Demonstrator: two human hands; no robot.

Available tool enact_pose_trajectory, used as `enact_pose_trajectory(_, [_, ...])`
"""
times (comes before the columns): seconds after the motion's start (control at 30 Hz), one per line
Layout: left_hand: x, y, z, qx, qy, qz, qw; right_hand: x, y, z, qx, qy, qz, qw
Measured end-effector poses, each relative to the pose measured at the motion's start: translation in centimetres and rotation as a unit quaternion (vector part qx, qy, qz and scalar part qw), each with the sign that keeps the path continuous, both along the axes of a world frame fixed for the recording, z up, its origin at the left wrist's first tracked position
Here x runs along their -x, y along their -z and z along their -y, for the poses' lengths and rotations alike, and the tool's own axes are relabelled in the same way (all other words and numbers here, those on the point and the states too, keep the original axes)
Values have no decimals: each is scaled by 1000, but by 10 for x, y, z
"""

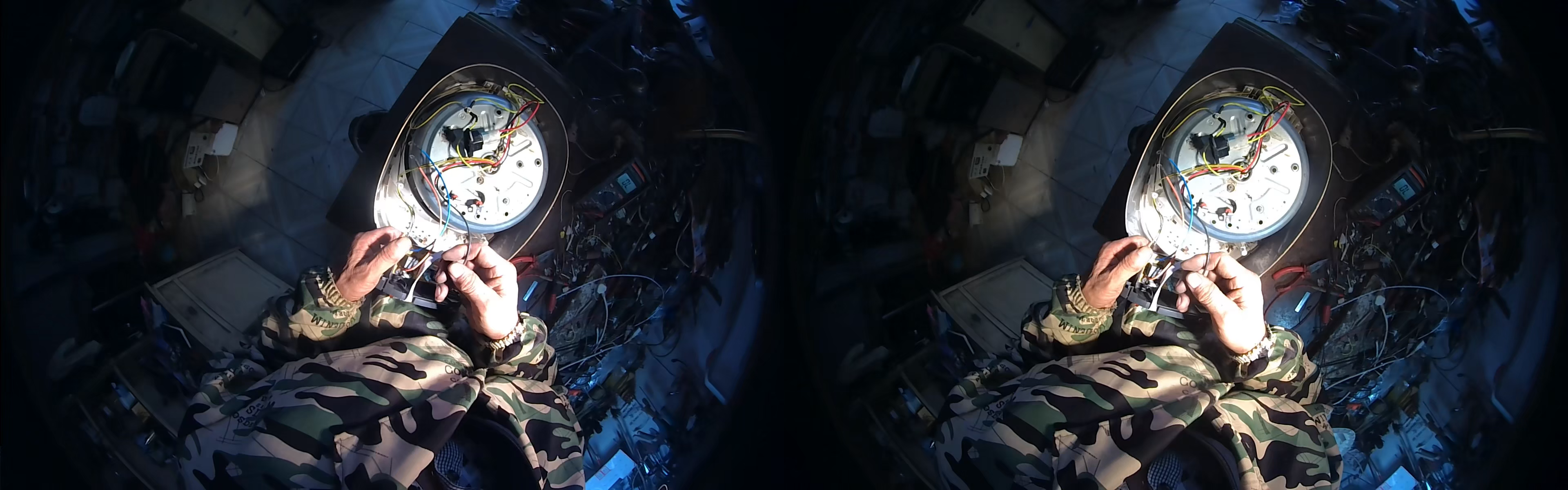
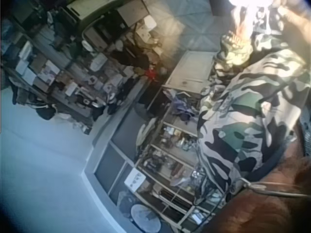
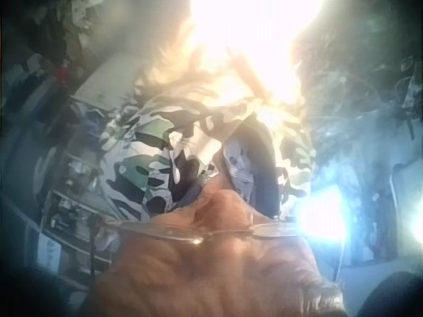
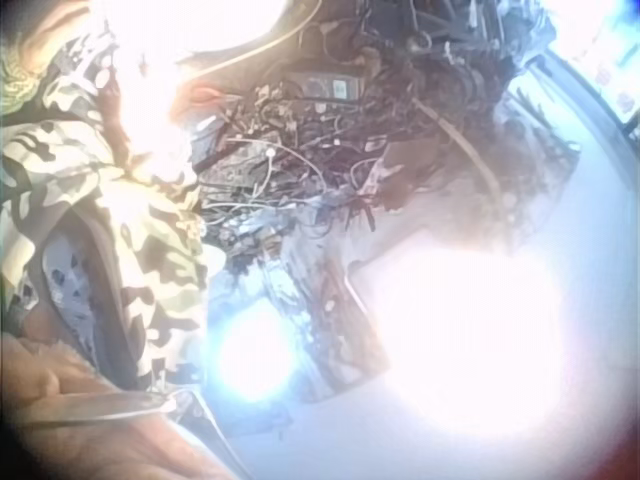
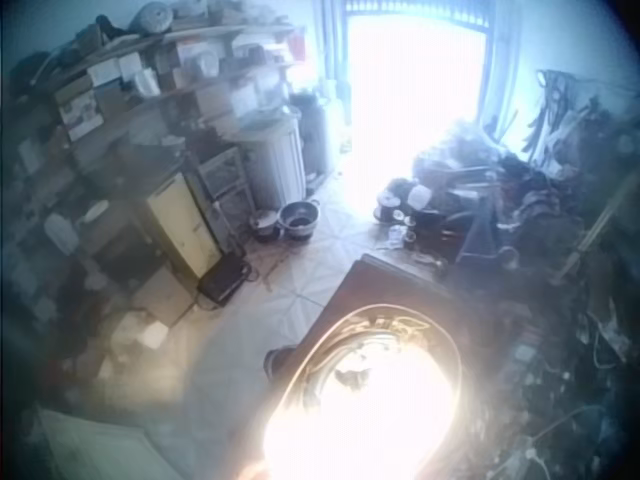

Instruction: The person repairs an electronic device by manipulating wires and components on a circuit board. They use a screwdriver to adjust parts and a multimeter to test connections, working over a cluttered workbench.

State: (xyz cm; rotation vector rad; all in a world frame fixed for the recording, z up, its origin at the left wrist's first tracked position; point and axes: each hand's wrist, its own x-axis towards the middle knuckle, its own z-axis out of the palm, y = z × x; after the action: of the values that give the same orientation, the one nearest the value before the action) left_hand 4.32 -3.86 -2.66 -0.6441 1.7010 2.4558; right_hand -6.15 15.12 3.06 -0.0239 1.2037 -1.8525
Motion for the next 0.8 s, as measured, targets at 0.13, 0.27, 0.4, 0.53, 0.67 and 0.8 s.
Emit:
enact_pose_trajectory(0.13, [0, -3, 0, 0, 5, 4, 1000, -3, 6, 2, -34, 2, -30, 999])
enact_pose_trajectory(0.27, [0, -6, 2, 21, 20, 7, 1000, -8, 5, 6, -59, 45, -79, 994])
enact_pose_trajectory(0.4, [-2, -10, -5, 53, -19, -4, 998, -8, -4, 0, -200, -61, -182, 961])
enact_pose_trajectory(0.53, [1, -16, -5, 45, 1, -1, 999, -15, -13, -1, -126, -15, -40, 991])
enact_pose_trajectory(0.67, [-5, -6, -4, 88, 17, -15, 996, -20, -1, -6, -35, 9, 22, 999])
enact_pose_trajectory(0.8, [-4, -12, -5, 94, 22, -15, 995, -18, -4, -9, -72, -35, -7, 997])
